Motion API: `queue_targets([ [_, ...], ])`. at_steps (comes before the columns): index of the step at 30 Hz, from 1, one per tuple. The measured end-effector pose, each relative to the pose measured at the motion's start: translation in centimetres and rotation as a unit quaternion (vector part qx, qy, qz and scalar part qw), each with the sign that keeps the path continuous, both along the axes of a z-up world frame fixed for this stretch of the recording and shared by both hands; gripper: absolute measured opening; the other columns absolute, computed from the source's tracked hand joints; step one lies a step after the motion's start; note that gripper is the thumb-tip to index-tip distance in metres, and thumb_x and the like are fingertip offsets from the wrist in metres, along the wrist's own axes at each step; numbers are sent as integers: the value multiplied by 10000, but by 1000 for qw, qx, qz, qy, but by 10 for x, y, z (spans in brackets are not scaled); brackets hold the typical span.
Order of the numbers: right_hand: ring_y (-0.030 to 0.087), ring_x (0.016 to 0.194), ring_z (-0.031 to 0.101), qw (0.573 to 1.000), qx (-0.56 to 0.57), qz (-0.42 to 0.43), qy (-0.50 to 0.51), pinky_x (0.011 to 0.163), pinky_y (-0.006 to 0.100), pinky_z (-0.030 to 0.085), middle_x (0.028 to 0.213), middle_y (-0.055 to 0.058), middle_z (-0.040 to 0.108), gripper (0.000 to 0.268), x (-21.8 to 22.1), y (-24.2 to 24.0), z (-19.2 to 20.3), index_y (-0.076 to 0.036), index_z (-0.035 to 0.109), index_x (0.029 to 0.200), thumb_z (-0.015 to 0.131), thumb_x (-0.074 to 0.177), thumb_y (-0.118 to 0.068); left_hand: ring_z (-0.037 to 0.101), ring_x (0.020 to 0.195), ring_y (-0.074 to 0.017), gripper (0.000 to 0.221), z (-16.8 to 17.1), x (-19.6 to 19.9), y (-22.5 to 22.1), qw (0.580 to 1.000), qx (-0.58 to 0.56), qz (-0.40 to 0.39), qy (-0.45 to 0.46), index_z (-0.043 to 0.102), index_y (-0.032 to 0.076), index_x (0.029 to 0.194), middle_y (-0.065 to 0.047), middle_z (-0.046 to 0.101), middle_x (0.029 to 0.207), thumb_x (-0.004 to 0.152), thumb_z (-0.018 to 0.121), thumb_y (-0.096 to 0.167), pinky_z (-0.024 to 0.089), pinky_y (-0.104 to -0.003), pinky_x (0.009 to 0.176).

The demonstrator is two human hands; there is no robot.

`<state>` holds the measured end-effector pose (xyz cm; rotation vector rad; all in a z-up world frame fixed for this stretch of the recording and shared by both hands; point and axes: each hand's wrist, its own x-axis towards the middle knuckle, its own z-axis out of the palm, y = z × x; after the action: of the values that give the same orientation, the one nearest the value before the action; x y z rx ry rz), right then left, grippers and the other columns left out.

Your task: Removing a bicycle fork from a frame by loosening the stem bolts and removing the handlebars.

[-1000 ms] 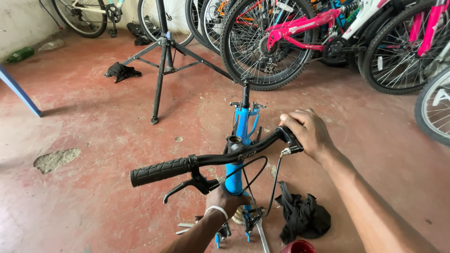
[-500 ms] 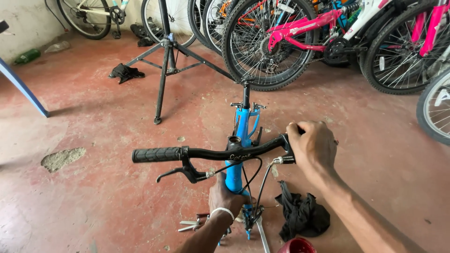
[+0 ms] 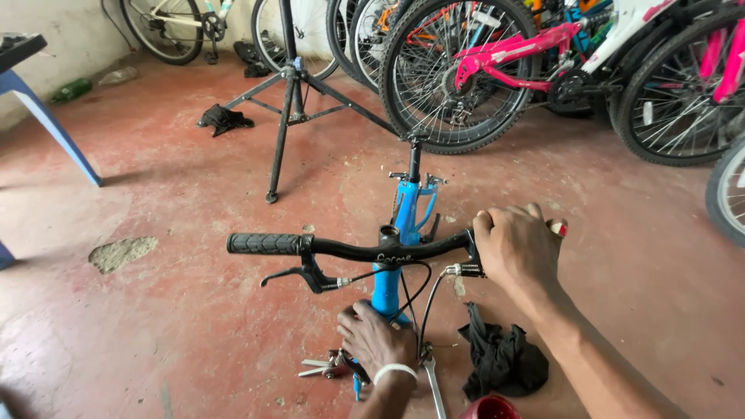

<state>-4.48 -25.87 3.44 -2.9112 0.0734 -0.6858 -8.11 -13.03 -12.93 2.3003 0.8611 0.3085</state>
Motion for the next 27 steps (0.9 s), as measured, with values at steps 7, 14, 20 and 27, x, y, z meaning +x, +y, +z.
queue_targets([
  [7,183,449,337,989,-101,69,82,410,363,296,486,23,367,320,24,-23,-18,-115,337,536,413,847,-127,637,867,-268,200,-21,-13,-9,879,-404,207,-149,666,105,883,-66,698,897,733,558,180,433,-368,818],
  [14,156,418,248,995,39,40,80,430,354,255,434,8,267,405,12,-4,-5,-114,282,483,390,853,-239,596,726,-235,746,-15,11,9,617,-756,138,-172,674,68,923,-129,676,830,872,259,685,422,-320,640],
  [20,177,388,308,997,38,5,65,445,373,304,391,24,347,455,5,9,-8,-94,350,438,386,852,-279,446,385,-258,722,-4,33,12,617,-759,155,-137,531,30,604,-129,477,467,839,281,665,363,-328,388],
  [27,91,349,171,984,113,127,-60,426,230,187,379,-43,159,481,22,-1,-6,-124,279,387,376,839,-257,357,370,-297,629,-37,78,31,669,-730,20,-139,432,54,630,-103,290,433,802,254,632,273,-397,424],
])
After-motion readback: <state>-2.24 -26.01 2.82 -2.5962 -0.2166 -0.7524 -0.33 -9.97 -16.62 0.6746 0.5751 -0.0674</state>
